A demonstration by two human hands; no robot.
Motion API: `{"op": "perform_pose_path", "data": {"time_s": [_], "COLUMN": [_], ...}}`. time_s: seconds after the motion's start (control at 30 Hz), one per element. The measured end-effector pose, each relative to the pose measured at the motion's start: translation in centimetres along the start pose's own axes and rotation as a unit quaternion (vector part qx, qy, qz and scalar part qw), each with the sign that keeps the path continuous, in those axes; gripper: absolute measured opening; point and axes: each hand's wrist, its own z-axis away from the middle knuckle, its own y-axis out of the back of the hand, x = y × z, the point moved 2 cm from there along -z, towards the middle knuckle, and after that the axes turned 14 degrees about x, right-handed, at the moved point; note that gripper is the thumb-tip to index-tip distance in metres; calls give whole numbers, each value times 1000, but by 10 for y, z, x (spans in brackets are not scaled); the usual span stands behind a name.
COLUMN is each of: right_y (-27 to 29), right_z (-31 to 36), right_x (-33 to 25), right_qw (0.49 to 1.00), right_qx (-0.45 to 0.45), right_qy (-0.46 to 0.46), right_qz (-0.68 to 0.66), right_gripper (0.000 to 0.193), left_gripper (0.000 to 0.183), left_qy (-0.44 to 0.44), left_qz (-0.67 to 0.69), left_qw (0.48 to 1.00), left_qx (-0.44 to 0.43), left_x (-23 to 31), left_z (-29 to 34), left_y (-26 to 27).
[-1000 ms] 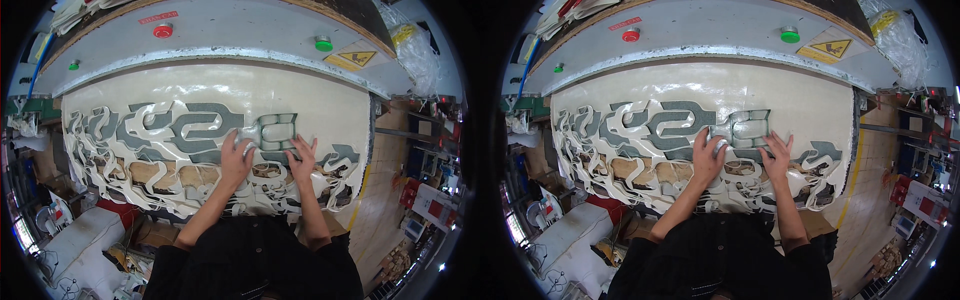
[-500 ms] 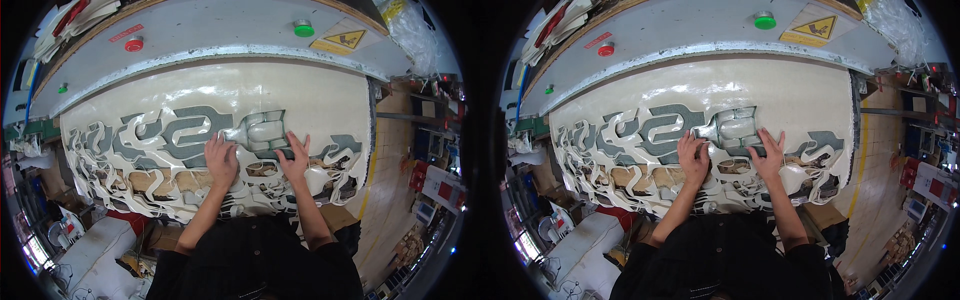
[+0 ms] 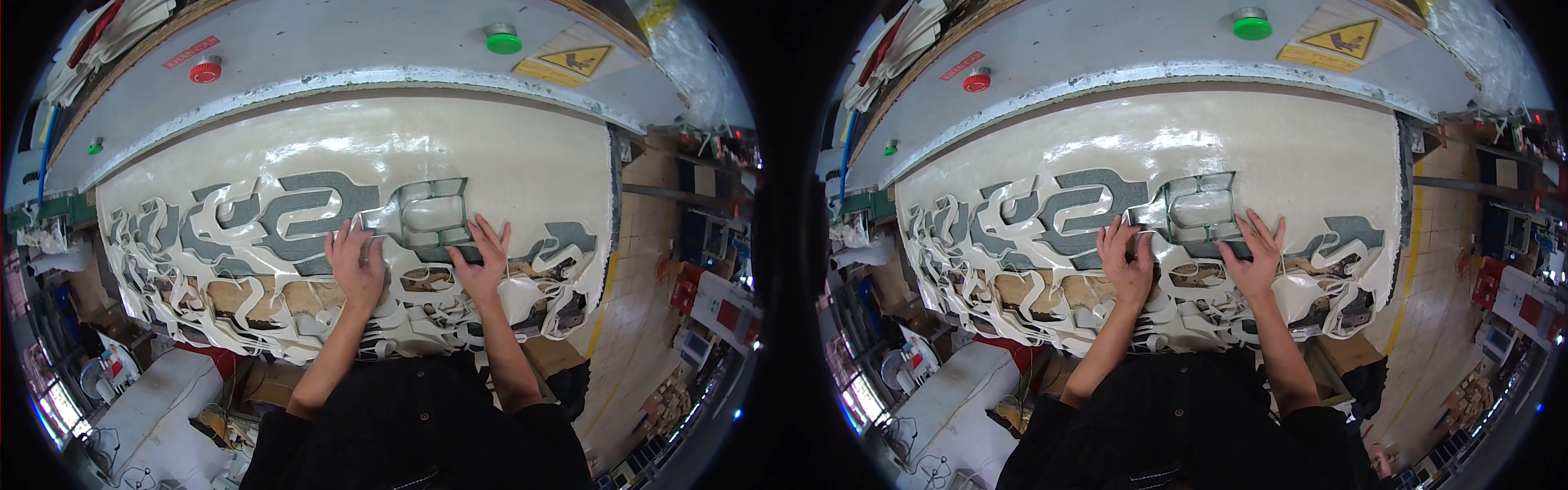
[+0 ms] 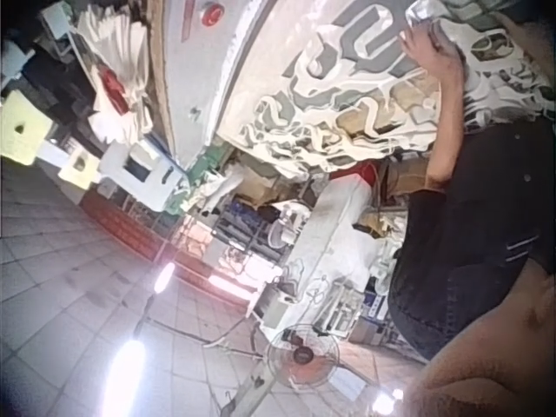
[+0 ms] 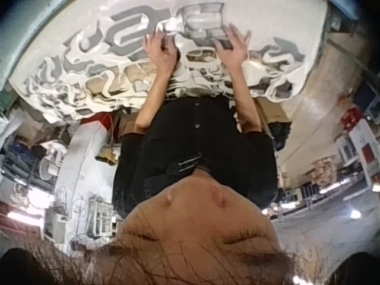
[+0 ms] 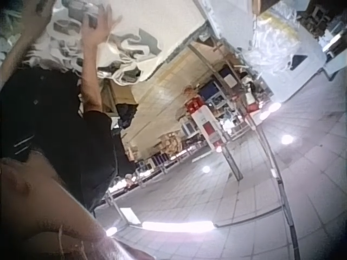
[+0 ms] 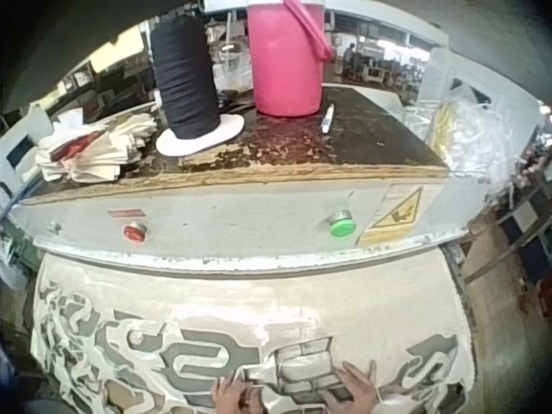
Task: Using a template to press and cut out shoe component patterns from material at a industrial workbench.
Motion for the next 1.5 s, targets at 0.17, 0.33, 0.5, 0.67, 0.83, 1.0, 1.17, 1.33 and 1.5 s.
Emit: {"op": "perform_pose_path", "data": {"time_s": [0.17,0.33,0.5,0.67,0.83,1.0,1.17,1.33,1.5], "right_y": [-3,-3,-3,-3,-4,-5,-4,-3,0], "right_z": [0,-1,0,2,-2,-3,-1,-2,-3], "right_x": [0,0,2,5,0,-2,0,-3,-2], "right_qw": [1000,1000,1000,998,999,1000,1000,999,999], "right_qx": [0,-13,-18,-34,-19,-10,11,18,28], "right_qy": [-8,2,16,35,18,12,6,21,26], "right_qz": [20,23,17,28,27,18,23,24,26], "right_gripper": [58,59,60,64,61,57,57,56,60], "left_gripper": [21,21,19,18,17,18,19,19,23], "left_qy": [3,-11,-3,10,8,-8,-15,-24,-25], "left_qz": [-2,-36,-35,-19,-26,-30,-4,-2,19], "left_qw": [1000,999,999,1000,999,1000,1000,1000,999], "left_qx": [-17,-6,-16,-18,-23,-3,-7,-13,-21], "left_x": [1,5,2,0,1,2,0,0,30], "left_z": [-1,0,3,0,-1,-4,-5,-6,-20], "left_y": [3,4,4,4,3,5,4,8,27]}}
